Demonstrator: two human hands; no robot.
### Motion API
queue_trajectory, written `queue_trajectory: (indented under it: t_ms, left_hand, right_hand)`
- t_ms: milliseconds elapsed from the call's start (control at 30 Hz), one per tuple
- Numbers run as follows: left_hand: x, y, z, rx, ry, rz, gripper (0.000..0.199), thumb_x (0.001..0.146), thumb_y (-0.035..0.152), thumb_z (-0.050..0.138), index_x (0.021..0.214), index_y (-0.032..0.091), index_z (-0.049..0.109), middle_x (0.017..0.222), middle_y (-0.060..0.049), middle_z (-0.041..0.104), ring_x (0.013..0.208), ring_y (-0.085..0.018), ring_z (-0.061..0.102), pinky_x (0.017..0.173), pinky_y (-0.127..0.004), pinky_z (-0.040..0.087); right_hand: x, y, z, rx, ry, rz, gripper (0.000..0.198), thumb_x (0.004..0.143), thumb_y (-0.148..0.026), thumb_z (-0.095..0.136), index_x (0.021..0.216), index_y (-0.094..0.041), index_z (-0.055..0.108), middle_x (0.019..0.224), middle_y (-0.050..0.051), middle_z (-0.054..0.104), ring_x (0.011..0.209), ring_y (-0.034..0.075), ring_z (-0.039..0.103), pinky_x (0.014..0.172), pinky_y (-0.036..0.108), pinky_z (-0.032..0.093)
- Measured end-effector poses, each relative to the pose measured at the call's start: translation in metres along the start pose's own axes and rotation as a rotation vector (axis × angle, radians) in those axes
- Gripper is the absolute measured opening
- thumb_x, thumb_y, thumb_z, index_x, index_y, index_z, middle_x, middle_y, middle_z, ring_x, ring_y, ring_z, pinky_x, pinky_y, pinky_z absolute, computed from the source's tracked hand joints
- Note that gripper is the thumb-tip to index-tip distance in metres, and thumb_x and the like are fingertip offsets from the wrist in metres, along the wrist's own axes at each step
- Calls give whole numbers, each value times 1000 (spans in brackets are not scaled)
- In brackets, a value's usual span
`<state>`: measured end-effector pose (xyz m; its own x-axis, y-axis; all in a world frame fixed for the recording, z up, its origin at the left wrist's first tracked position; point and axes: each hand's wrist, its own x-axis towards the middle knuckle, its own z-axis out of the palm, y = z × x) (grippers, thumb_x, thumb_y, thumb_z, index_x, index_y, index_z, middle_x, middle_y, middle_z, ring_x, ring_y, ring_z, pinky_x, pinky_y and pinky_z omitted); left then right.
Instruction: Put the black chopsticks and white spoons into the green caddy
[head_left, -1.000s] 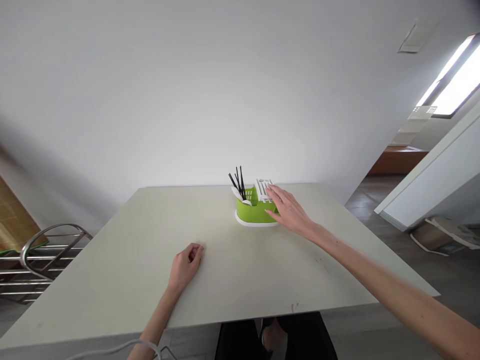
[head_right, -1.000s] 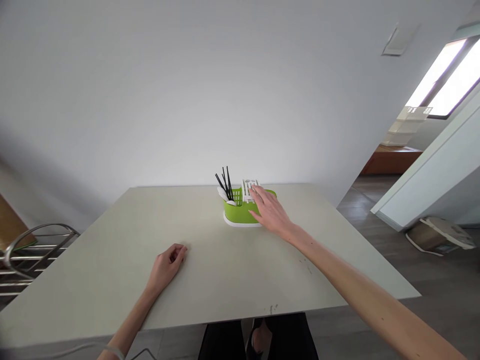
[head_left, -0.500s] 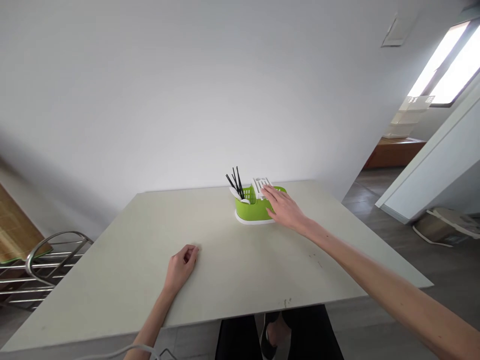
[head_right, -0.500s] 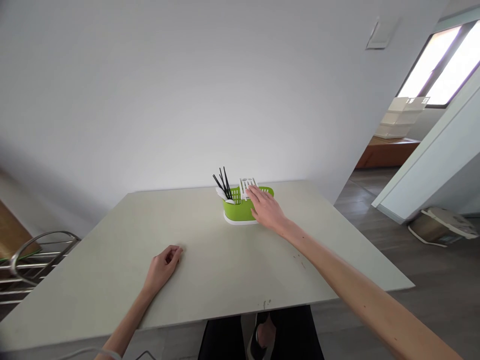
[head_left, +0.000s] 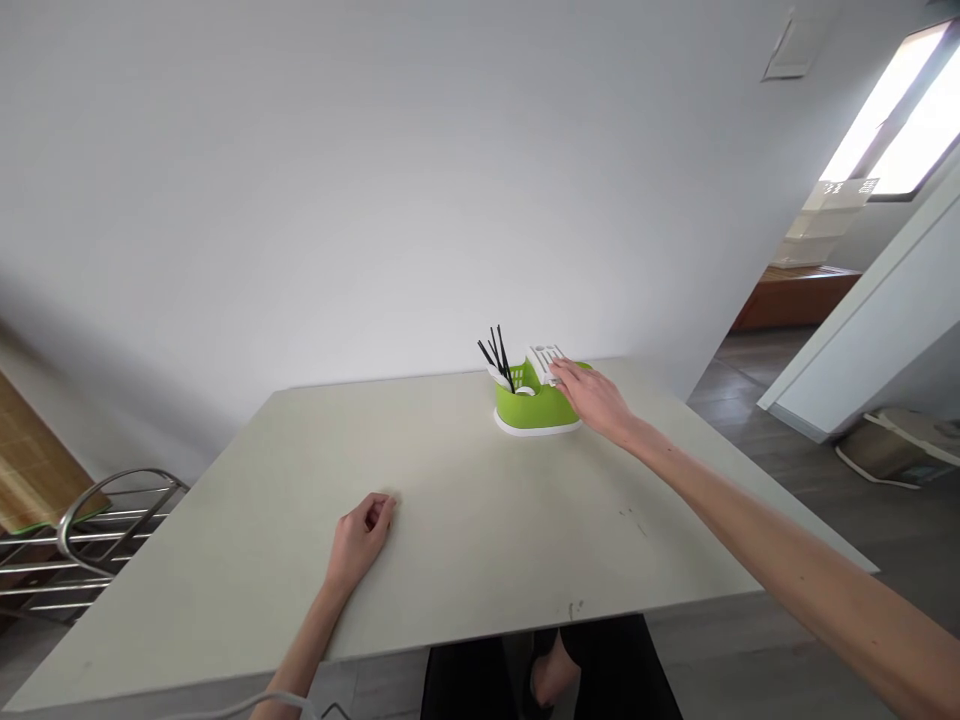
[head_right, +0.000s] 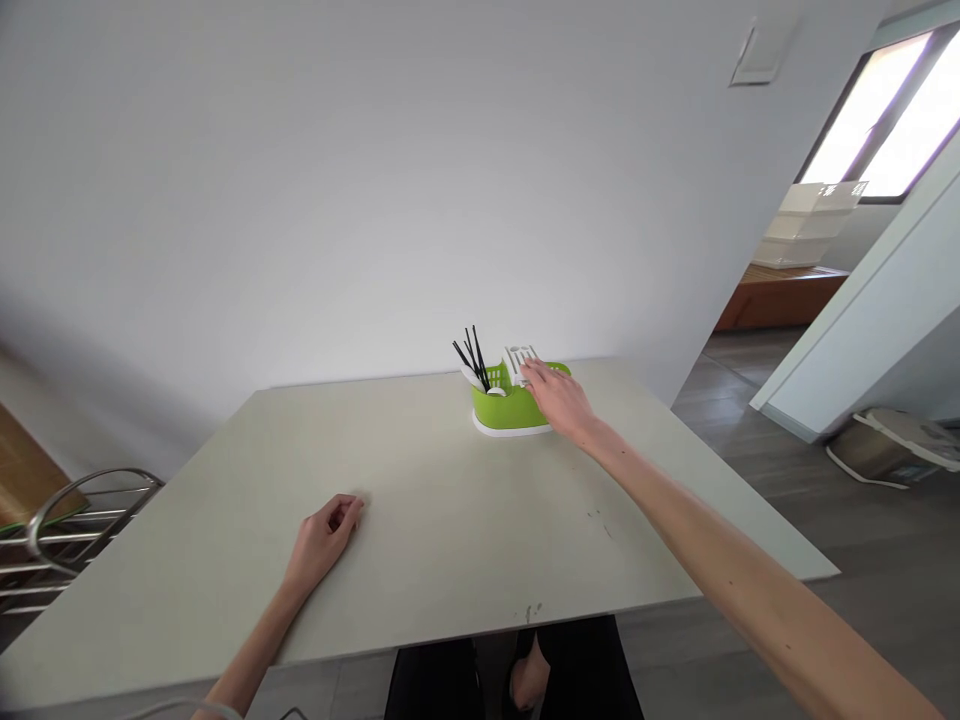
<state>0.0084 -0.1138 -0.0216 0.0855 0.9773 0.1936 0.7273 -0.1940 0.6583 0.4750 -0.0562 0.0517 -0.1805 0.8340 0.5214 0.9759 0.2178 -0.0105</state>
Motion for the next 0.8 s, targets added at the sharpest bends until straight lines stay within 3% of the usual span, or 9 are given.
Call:
queue_trajectory:
  t_ms: [433, 800]
  left_hand:
    - [-2, 1, 0, -22, 7, -20, 46, 96, 65, 49, 87, 23, 66, 67, 1, 61, 61, -17, 53, 62, -27, 44]
    - [0, -7, 3, -33, -11, -70, 43, 96, 63, 51, 88, 24, 66, 67, 2, 60, 61, -16, 50, 62, -26, 43]
  right_hand:
    - [10, 41, 7, -42, -49, 130, 45, 106, -19, 38, 147, -23, 57, 157, 11, 57, 141, 30, 57, 103, 48, 56]
    - [8, 56, 12, -34, -34, 199, 45, 107, -22, 34, 146, -20, 57, 160, 12, 53, 140, 30, 57, 97, 47, 59]
